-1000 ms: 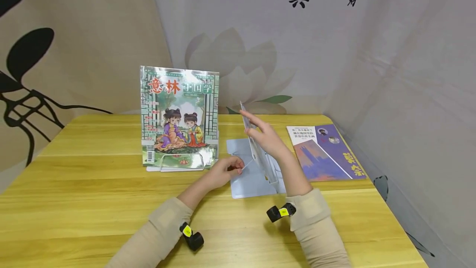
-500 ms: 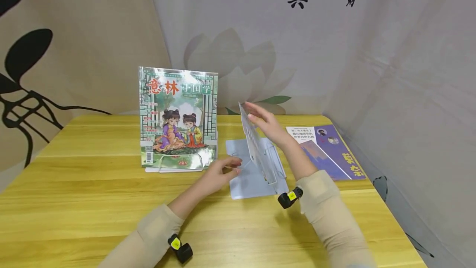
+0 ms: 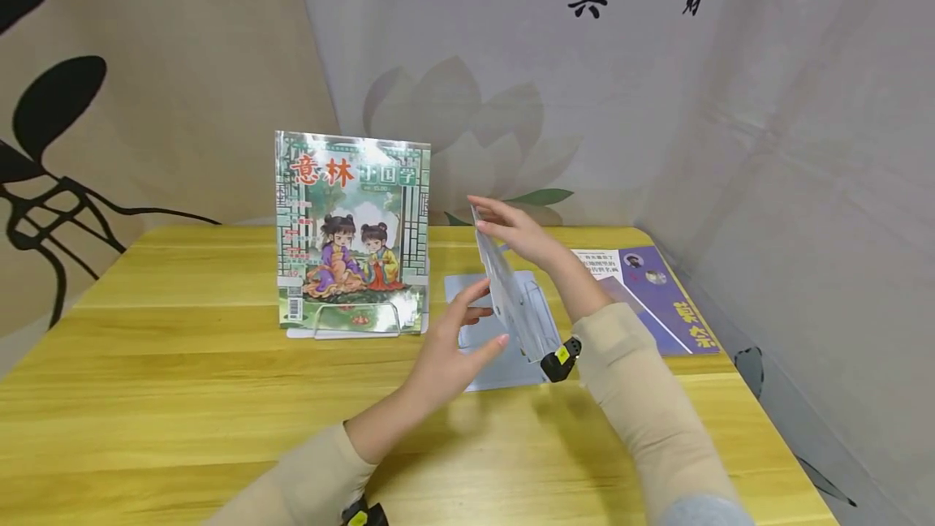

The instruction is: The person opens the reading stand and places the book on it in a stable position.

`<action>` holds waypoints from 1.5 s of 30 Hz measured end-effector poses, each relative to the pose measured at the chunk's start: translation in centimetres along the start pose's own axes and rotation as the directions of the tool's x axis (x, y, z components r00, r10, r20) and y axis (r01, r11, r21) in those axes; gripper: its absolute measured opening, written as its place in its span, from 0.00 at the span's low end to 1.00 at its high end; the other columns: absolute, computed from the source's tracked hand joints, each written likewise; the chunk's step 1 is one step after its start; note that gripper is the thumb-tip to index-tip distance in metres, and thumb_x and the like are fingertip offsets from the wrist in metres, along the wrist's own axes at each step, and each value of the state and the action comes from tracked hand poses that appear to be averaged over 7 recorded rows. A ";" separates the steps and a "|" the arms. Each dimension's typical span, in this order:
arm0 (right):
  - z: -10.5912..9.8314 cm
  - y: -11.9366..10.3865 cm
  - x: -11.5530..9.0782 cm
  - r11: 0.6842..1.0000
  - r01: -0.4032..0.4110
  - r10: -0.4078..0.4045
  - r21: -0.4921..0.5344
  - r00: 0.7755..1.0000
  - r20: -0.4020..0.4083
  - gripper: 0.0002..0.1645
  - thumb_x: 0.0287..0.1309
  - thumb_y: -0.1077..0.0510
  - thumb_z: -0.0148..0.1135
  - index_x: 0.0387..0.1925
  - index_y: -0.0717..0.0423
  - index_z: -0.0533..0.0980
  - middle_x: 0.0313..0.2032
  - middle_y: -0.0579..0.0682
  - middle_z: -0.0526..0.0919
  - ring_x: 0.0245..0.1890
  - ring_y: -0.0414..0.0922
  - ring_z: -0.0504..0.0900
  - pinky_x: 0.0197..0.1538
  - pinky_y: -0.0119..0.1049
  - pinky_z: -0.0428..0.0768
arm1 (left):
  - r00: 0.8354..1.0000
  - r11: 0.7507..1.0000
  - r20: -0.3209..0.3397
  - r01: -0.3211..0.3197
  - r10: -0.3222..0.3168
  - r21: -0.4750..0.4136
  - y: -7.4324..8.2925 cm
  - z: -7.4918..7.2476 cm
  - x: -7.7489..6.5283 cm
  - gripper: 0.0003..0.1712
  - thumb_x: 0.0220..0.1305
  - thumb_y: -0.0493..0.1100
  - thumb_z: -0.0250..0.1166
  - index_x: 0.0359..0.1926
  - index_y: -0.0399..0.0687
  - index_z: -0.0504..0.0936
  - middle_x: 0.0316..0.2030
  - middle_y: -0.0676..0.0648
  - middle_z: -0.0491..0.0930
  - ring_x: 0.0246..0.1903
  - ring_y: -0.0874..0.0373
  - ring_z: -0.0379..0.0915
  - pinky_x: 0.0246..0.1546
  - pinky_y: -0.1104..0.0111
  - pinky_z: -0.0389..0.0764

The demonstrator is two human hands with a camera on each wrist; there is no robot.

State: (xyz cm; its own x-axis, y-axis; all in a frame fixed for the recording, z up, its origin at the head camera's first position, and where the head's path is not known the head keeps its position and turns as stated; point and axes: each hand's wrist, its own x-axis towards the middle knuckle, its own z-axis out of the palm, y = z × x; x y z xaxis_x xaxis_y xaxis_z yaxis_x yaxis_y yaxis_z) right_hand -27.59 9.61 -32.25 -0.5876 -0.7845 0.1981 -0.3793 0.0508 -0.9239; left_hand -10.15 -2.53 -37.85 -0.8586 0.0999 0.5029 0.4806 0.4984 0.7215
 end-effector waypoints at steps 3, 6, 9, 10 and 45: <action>0.0 0.2 0.0 1.000 -0.010 0.010 0.009 1.000 -0.004 0.32 0.72 0.59 0.45 0.73 0.58 0.53 0.70 0.59 0.56 0.68 0.57 0.56 0.65 0.57 0.58 | 0.999 1.000 -0.017 -0.028 0.028 0.003 0.2 0.6 0.3 0.39 0.57 0.42 0.71 0.68 0.53 0.64 0.59 0.45 0.71 0.49 0.53 0.76 0.52 0.62 0.75; 0.0 0.3 -0.1 1.000 -0.022 0.022 0.005 1.000 -0.020 0.32 0.72 0.58 0.45 0.73 0.57 0.53 0.69 0.60 0.57 0.67 0.57 0.57 0.64 0.58 0.58 | 0.998 0.999 -0.043 -0.043 0.043 -0.005 0.5 1.0 0.6 0.35 0.58 0.42 0.70 0.65 0.51 0.67 0.58 0.46 0.72 0.49 0.53 0.76 0.51 0.63 0.76; -0.1 0.3 -0.5 0.999 -0.038 0.037 -0.014 0.998 -0.054 0.32 0.71 0.57 0.47 0.73 0.57 0.55 0.67 0.62 0.59 0.66 0.58 0.59 0.64 0.58 0.59 | 0.996 0.998 -0.065 -0.060 0.060 0.006 0.7 1.0 0.8 0.30 0.58 0.40 0.69 0.60 0.47 0.70 0.55 0.46 0.75 0.48 0.54 0.77 0.50 0.62 0.77; -0.1 0.3 -0.7 0.999 -0.043 0.042 -0.022 0.997 -0.068 0.31 0.71 0.57 0.47 0.72 0.57 0.55 0.67 0.62 0.59 0.65 0.59 0.60 0.63 0.58 0.60 | 0.996 0.998 -0.067 -0.062 0.062 0.014 0.8 0.9 0.8 0.29 0.57 0.40 0.70 0.59 0.47 0.71 0.54 0.46 0.76 0.47 0.54 0.77 0.49 0.62 0.77; -0.9 5.7 -10.4 0.973 -0.137 0.043 -0.186 0.897 -0.440 0.44 0.52 0.60 0.72 0.69 0.45 0.63 0.49 0.57 0.72 0.43 0.49 0.75 0.31 0.30 0.76 | 0.996 0.955 0.019 -0.087 0.085 0.285 1.1 -4.0 -0.3 0.34 0.49 0.32 0.69 0.60 0.46 0.72 0.16 0.56 0.66 0.11 0.71 0.51 0.08 0.78 0.60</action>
State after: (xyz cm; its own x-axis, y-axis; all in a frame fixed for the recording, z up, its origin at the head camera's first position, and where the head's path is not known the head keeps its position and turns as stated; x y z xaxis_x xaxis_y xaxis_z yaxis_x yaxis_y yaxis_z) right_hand -24.27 18.58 -39.33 -0.8579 -0.4294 0.2822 -0.4209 0.2719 -0.8654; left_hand -8.65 -5.47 -35.30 -0.8177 0.1581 0.5535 0.4825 0.7127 0.5092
